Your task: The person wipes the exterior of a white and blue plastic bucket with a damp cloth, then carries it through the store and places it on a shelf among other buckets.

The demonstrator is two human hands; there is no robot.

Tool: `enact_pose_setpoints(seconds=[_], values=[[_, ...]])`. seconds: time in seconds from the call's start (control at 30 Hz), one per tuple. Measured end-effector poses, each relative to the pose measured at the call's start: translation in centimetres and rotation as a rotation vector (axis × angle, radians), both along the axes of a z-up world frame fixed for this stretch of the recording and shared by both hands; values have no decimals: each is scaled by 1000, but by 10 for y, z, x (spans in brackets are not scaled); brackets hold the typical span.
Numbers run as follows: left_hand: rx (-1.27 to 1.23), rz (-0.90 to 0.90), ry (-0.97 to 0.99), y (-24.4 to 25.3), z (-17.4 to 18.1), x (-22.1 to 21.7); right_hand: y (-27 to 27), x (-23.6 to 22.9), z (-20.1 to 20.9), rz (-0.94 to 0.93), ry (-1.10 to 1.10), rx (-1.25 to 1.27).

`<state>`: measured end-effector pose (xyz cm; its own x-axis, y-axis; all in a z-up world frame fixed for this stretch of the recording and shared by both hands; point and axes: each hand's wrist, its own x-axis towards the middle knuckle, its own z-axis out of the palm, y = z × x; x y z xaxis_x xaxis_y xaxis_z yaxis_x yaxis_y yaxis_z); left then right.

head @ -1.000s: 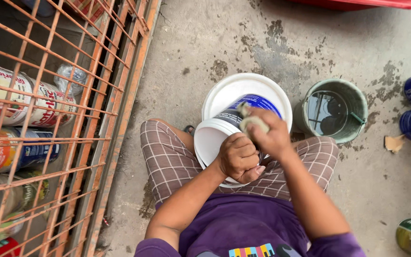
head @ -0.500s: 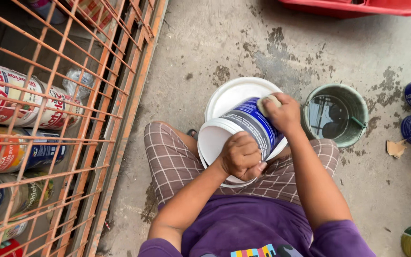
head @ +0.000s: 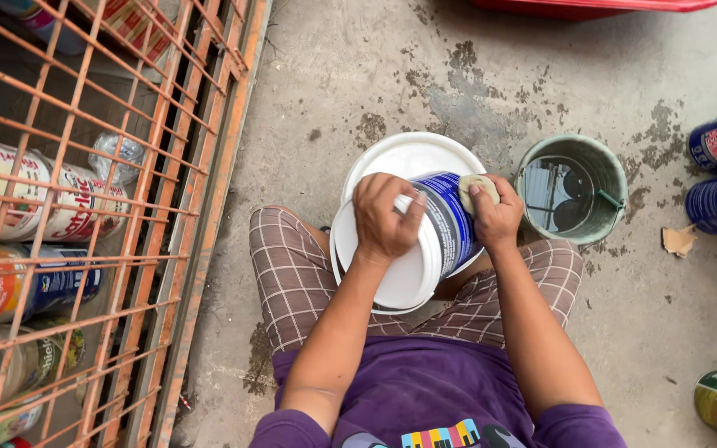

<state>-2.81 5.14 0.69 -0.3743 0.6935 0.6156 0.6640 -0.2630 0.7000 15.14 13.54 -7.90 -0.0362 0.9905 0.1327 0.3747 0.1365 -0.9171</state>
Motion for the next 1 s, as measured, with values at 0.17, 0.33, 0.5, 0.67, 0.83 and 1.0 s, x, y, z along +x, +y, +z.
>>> enact_pose_setpoints(seconds=[0.17,0.33,0.5,0.67,0.83,1.0], values=[[65,-22,81,-19,8,16,-13,5,-1,-17,61,18],[93,-161,303,-49,-11,36,-42,2,-16,-134,281,68],[164,-160,219,-41,-9,22,-64,-20,22,-89,40,198],[213,-148,182,-43,-7,14,-77,-38,48,153,4,287],[287,-141,167,-45,-12,17,-34,-27,30,-62,-123,-35],[311,-162,128,-48,-18,19,-76,-23,37,264,-71,150]])
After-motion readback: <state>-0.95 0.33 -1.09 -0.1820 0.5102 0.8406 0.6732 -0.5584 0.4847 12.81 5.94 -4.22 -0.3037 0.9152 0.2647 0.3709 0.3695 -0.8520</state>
